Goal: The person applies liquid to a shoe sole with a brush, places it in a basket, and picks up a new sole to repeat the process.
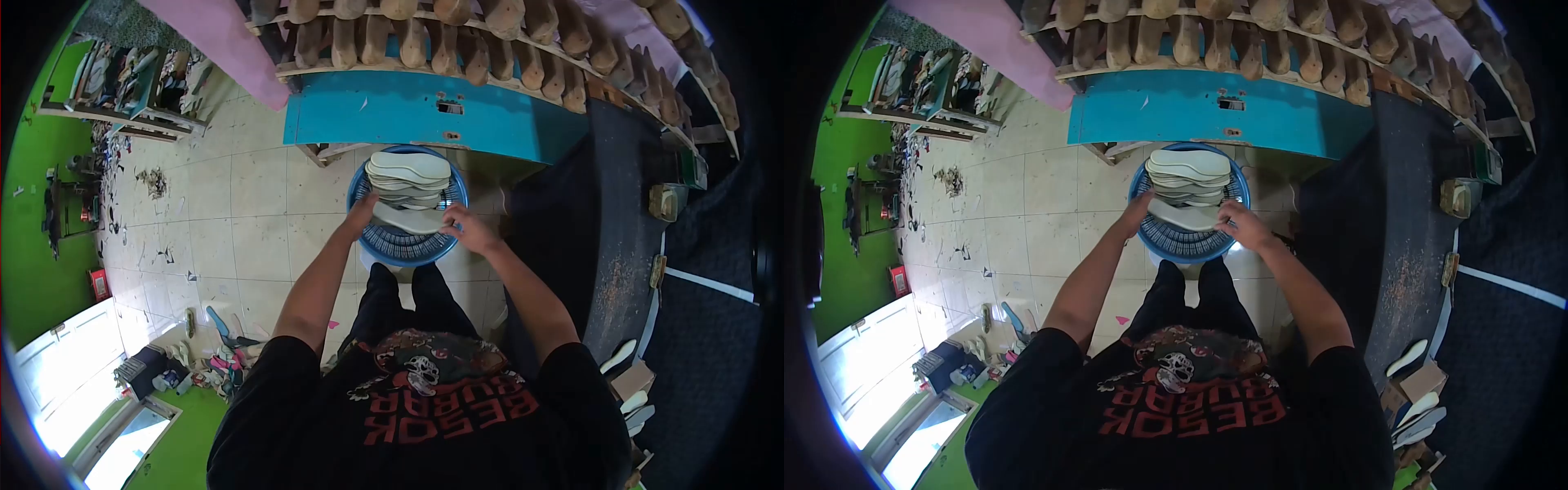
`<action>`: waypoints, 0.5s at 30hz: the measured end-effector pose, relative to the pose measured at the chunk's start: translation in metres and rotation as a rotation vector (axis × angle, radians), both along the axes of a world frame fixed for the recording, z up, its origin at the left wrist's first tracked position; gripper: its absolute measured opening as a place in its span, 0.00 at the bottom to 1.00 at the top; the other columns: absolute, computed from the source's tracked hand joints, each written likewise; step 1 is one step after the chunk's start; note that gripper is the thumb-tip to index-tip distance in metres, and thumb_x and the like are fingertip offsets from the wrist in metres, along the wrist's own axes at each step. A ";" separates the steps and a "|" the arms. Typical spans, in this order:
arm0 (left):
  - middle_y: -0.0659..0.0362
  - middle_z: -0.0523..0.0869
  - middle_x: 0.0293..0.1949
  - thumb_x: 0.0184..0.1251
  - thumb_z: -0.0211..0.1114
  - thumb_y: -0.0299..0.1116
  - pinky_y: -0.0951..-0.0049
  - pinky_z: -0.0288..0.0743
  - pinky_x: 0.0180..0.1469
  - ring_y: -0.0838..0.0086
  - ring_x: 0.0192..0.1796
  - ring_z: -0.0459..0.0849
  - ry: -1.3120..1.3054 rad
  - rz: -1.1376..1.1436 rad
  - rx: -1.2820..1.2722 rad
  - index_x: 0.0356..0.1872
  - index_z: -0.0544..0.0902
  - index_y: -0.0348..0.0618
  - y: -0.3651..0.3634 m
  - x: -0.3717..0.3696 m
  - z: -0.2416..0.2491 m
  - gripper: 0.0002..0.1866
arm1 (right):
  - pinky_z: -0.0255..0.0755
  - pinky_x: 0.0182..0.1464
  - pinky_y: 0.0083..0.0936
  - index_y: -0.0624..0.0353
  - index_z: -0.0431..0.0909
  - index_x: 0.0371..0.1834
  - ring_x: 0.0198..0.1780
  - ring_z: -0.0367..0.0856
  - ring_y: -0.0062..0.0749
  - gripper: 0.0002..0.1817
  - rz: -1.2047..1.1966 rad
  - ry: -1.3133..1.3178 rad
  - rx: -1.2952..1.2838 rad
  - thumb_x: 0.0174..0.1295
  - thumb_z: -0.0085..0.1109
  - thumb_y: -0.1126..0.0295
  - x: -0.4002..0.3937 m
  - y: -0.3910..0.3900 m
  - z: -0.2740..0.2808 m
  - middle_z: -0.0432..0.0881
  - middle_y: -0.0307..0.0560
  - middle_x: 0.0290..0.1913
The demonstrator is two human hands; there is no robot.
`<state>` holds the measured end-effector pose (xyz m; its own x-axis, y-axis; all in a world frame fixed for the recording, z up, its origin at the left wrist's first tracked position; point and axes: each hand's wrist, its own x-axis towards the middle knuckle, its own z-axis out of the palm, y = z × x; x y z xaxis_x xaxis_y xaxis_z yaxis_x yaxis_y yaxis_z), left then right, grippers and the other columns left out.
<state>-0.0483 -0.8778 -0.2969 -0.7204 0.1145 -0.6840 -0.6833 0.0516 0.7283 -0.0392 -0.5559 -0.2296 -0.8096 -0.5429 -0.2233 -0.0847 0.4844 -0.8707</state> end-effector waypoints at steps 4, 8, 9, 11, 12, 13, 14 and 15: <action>0.42 0.79 0.65 0.74 0.55 0.51 0.63 0.64 0.72 0.54 0.70 0.74 0.015 -0.025 -0.228 0.70 0.72 0.36 0.014 0.018 -0.087 0.33 | 0.74 0.55 0.38 0.60 0.77 0.42 0.54 0.77 0.48 0.17 0.177 0.193 0.091 0.54 0.74 0.67 -0.002 -0.006 -0.045 0.75 0.48 0.47; 0.38 0.73 0.69 0.70 0.59 0.47 0.57 0.62 0.74 0.45 0.72 0.69 -0.012 -0.115 -0.543 0.72 0.69 0.37 0.018 0.024 -0.129 0.34 | 0.72 0.60 0.39 0.58 0.76 0.40 0.61 0.72 0.48 0.18 0.318 0.133 0.183 0.54 0.74 0.65 -0.011 -0.005 -0.123 0.74 0.48 0.51; 0.38 0.71 0.70 0.70 0.60 0.47 0.55 0.62 0.74 0.45 0.72 0.69 0.000 -0.088 -0.548 0.73 0.67 0.37 0.018 0.028 -0.141 0.35 | 0.72 0.60 0.39 0.58 0.76 0.40 0.61 0.72 0.48 0.18 0.320 0.122 0.172 0.54 0.74 0.65 -0.008 -0.004 -0.138 0.74 0.48 0.51; 0.37 0.72 0.69 0.70 0.60 0.46 0.54 0.62 0.74 0.45 0.72 0.69 0.010 -0.086 -0.562 0.74 0.65 0.38 0.022 0.036 -0.163 0.36 | 0.72 0.58 0.39 0.59 0.75 0.42 0.59 0.72 0.46 0.18 0.415 0.156 0.231 0.53 0.73 0.66 -0.006 -0.002 -0.166 0.73 0.46 0.52; 0.36 0.73 0.68 0.70 0.60 0.45 0.56 0.63 0.73 0.44 0.71 0.71 0.014 -0.113 -0.590 0.74 0.65 0.39 0.028 0.035 -0.159 0.35 | 0.72 0.59 0.39 0.60 0.74 0.44 0.60 0.71 0.48 0.19 0.444 0.204 0.241 0.52 0.72 0.68 -0.004 -0.001 -0.182 0.71 0.48 0.53; 0.35 0.75 0.66 0.69 0.60 0.43 0.57 0.64 0.73 0.43 0.69 0.73 0.020 -0.139 -0.616 0.74 0.65 0.41 0.032 0.038 -0.163 0.35 | 0.72 0.59 0.39 0.60 0.74 0.44 0.60 0.71 0.48 0.19 0.448 0.205 0.242 0.52 0.72 0.68 -0.001 -0.002 -0.191 0.71 0.48 0.53; 0.35 0.74 0.67 0.68 0.61 0.42 0.55 0.64 0.72 0.42 0.69 0.72 0.004 -0.145 -0.614 0.75 0.63 0.41 0.034 0.039 -0.164 0.36 | 0.73 0.60 0.39 0.60 0.75 0.45 0.60 0.71 0.49 0.19 0.414 0.232 0.312 0.52 0.71 0.70 0.002 -0.004 -0.199 0.71 0.49 0.53; 0.35 0.74 0.67 0.68 0.61 0.42 0.55 0.64 0.72 0.42 0.69 0.72 0.014 -0.135 -0.613 0.75 0.63 0.41 0.036 0.041 -0.171 0.36 | 0.73 0.61 0.39 0.60 0.75 0.45 0.61 0.71 0.49 0.19 0.380 0.262 0.383 0.51 0.70 0.72 0.002 -0.007 -0.205 0.71 0.50 0.53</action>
<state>-0.0072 -0.8418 -0.4682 -0.7366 -0.2050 -0.6445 -0.6319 0.5481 0.5480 -0.0367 -0.5625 -0.4341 -0.6292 -0.7254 -0.2792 -0.5014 0.6533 -0.5673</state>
